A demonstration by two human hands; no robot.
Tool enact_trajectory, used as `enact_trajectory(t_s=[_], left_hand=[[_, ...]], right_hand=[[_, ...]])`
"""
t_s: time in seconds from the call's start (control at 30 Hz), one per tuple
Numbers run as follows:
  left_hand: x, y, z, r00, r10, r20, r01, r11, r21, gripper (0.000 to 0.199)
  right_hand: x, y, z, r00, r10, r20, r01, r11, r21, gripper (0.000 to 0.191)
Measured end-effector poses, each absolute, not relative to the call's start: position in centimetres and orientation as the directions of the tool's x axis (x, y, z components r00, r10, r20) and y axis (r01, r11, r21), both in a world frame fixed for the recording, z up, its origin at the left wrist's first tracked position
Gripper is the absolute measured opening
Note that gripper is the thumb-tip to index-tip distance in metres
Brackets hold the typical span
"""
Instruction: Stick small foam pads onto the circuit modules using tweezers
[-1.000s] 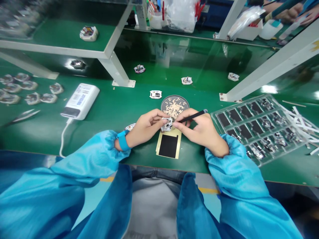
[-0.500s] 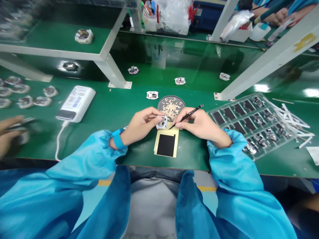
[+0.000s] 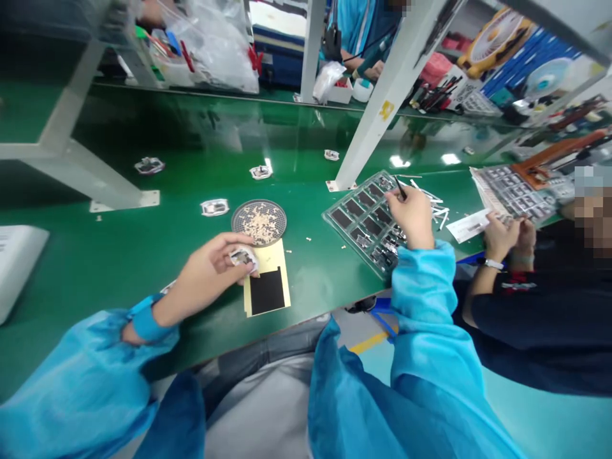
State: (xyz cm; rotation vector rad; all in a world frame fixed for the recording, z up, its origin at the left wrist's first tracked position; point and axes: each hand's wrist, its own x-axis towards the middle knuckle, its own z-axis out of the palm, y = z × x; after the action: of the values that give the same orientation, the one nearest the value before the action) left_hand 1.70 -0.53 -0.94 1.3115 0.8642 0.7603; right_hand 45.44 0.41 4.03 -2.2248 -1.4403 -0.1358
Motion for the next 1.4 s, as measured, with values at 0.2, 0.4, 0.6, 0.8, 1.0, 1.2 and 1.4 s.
enact_trajectory(t_s=[0.2,0.4,0.6,0.8,1.0,1.2,1.4], left_hand=[[1.5,-0.5,-1.0,0.541,0.824,-0.169,0.163,0.094,0.982,0.04],[1.7,-0.6,0.1,0.455,0.879,-0.145,0.144,0.088,0.986,0.03],[2.0,-0.8,-0.2,0.443,0.881,-0.165,0.093,0.138,0.986,0.034],[2.1,-0.5,-1.3,0.4,0.902,-0.165,0.016,0.173,0.985,0.036],[2.0,0.1,-1.0,0.266,0.941,-0.21,-0.039,0.229,0.973,0.04],[1.5,1.1,-1.1,0.204,0.961,-0.186,-0.146,0.218,0.965,0.042],[1.4,0.5,-1.3,0.223,0.971,-0.082,-0.152,0.118,0.981,0.037]], right_hand=[[50.3,1.2,0.8,0.669,0.732,0.128,0.742,-0.651,-0.159,0.046],[51.4,1.9,0.9,0.681,0.731,0.039,0.717,-0.655,-0.237,0.039],[47.9,1.3,2.6,0.614,0.751,0.242,0.724,-0.415,-0.551,0.04],[35.1,1.4,6.1,0.133,0.96,0.248,0.618,0.115,-0.777,0.031],[25.2,2.5,5.2,-0.148,0.983,0.104,0.309,0.146,-0.94,0.033],[23.7,1.2,2.4,-0.292,0.956,0.007,0.271,0.09,-0.959,0.027],[23.2,0.2,0.9,-0.33,0.939,-0.094,0.279,0.002,-0.96,0.035]])
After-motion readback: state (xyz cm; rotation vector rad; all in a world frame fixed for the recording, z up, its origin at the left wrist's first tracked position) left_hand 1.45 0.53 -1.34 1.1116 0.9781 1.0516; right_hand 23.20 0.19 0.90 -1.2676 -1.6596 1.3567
